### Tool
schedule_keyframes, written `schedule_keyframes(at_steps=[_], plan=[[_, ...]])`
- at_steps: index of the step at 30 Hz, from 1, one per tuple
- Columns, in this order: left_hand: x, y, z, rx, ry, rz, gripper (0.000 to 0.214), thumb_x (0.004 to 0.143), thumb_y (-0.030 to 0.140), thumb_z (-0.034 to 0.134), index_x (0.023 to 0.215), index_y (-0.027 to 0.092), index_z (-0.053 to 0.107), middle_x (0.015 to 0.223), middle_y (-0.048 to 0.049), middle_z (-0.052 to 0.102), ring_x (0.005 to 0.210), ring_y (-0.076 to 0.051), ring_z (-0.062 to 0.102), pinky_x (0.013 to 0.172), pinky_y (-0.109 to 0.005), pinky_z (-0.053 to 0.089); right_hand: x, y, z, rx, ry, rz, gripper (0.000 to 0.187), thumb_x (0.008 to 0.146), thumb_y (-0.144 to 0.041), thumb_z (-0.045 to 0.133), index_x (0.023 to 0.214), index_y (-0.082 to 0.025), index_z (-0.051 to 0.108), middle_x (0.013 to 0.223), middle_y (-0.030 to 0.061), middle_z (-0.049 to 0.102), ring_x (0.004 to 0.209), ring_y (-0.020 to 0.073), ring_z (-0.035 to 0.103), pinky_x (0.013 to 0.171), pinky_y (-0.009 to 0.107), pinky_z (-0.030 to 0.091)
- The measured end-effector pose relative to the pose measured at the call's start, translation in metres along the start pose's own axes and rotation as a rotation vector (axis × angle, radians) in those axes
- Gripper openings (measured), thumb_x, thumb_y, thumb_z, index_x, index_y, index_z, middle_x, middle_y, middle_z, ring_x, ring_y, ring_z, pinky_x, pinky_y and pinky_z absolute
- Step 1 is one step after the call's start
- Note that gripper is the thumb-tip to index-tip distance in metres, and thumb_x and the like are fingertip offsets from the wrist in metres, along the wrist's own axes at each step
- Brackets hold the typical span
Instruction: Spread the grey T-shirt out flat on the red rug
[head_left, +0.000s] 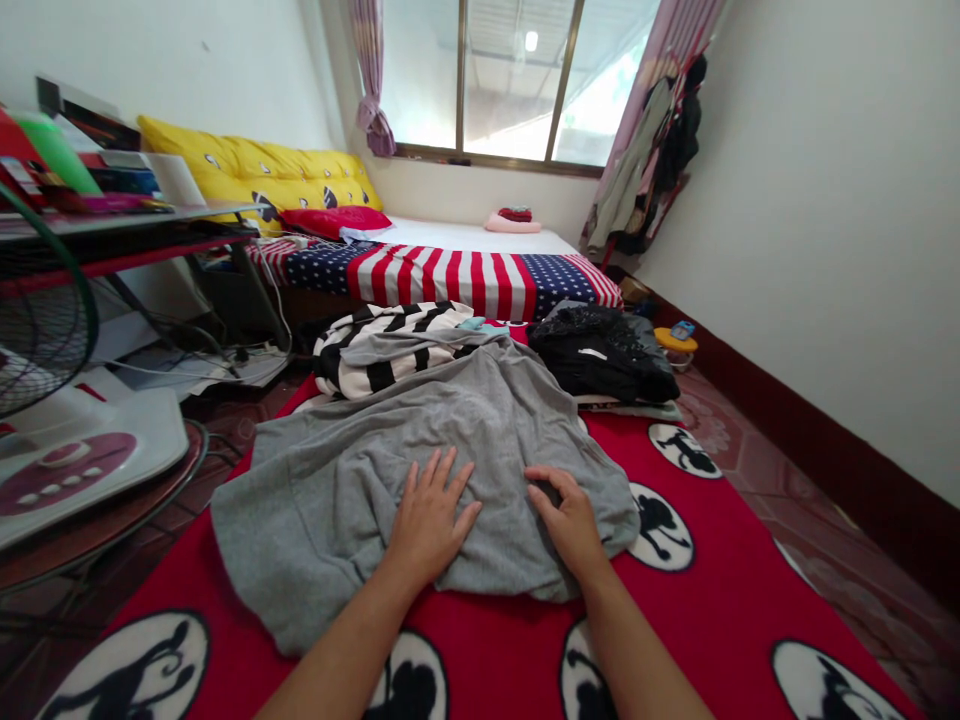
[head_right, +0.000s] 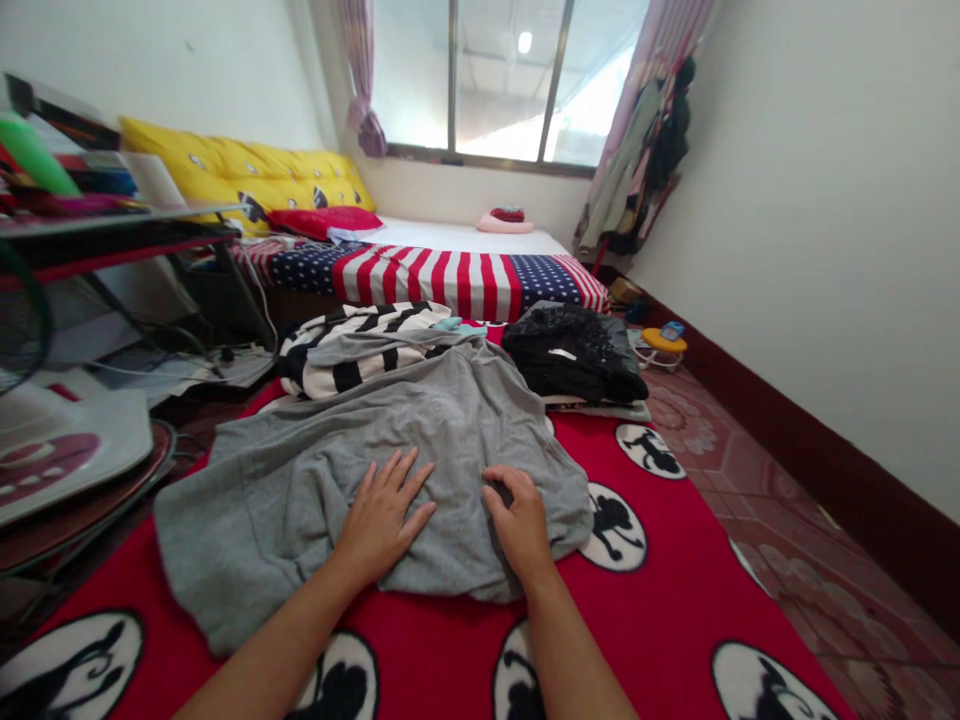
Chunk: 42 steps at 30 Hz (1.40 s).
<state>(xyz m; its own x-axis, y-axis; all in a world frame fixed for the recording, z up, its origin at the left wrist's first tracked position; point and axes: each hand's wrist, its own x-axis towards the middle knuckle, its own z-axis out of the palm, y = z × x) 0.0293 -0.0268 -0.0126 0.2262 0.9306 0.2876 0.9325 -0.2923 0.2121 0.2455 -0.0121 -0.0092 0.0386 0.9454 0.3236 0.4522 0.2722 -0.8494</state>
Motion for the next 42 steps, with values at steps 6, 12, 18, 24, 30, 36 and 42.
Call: schedule_keyframes(at_steps=[6,12,18,24,30,36,42], plan=[[0.000,0.001,-0.001,-0.004,0.026,0.002,0.050,0.091,0.046,0.050,0.138,0.030,0.049,0.152,-0.0063,0.041,0.141,-0.028,0.033,0.115,-0.055,0.026,0.000,-0.001,0.000,-0.005,-0.001,0.004,0.020,0.079,-0.028,0.061,0.094,-0.022,0.071,0.101,0.0072,0.070,0.102,0.0249,0.060,0.096,0.042,0.042],[0.000,0.001,-0.002,-0.006,0.017,-0.007,0.050,0.091,0.046,0.049,0.138,0.030,0.049,0.152,-0.0061,0.040,0.141,-0.028,0.034,0.115,-0.055,0.026,-0.001,0.004,0.000,0.076,0.056,-0.010,0.018,0.077,-0.026,0.063,0.093,-0.022,0.071,0.113,0.0087,0.065,0.109,0.0250,0.058,0.100,0.044,0.041],[-0.001,0.000,-0.001,-0.011,0.007,-0.006,0.050,0.092,0.047,0.048,0.139,0.030,0.048,0.153,-0.0058,0.039,0.142,-0.028,0.032,0.116,-0.055,0.024,0.000,0.016,-0.001,0.387,0.206,0.116,0.030,0.069,-0.026,0.070,0.099,-0.022,0.065,0.131,0.0098,0.051,0.090,0.0168,0.061,0.086,0.038,0.051],[-0.001,0.000,-0.001,-0.009,0.011,0.000,0.049,0.092,0.045,0.049,0.138,0.028,0.049,0.152,-0.0072,0.040,0.141,-0.029,0.032,0.116,-0.055,0.024,0.002,0.012,-0.002,0.414,0.221,0.182,0.028,0.065,-0.030,0.072,0.089,-0.019,0.067,0.126,0.0126,0.057,0.085,0.0174,0.063,0.083,0.038,0.052],[0.000,0.001,-0.001,-0.013,0.008,-0.004,0.049,0.092,0.046,0.048,0.138,0.029,0.049,0.152,-0.0068,0.040,0.142,-0.028,0.032,0.116,-0.054,0.023,0.002,0.007,-0.003,0.407,0.219,0.202,0.027,0.065,-0.033,0.072,0.086,-0.018,0.067,0.124,0.0139,0.059,0.092,0.0215,0.064,0.083,0.038,0.052],[0.000,0.000,0.000,-0.011,-0.001,-0.005,0.050,0.092,0.046,0.048,0.138,0.028,0.049,0.153,-0.0068,0.039,0.142,-0.028,0.032,0.116,-0.054,0.022,0.002,0.003,-0.005,0.374,0.189,0.198,0.022,0.064,-0.032,0.070,0.082,-0.018,0.069,0.111,0.0108,0.065,0.091,0.0213,0.064,0.080,0.036,0.050],[0.000,0.001,-0.001,-0.011,-0.006,-0.010,0.050,0.092,0.046,0.048,0.138,0.029,0.049,0.153,-0.0067,0.039,0.142,-0.028,0.031,0.116,-0.055,0.022,-0.001,-0.004,-0.006,0.364,0.161,0.240,0.025,0.066,-0.032,0.068,0.086,-0.018,0.069,0.077,0.0030,0.066,0.063,0.0142,0.054,0.057,0.025,0.043]])
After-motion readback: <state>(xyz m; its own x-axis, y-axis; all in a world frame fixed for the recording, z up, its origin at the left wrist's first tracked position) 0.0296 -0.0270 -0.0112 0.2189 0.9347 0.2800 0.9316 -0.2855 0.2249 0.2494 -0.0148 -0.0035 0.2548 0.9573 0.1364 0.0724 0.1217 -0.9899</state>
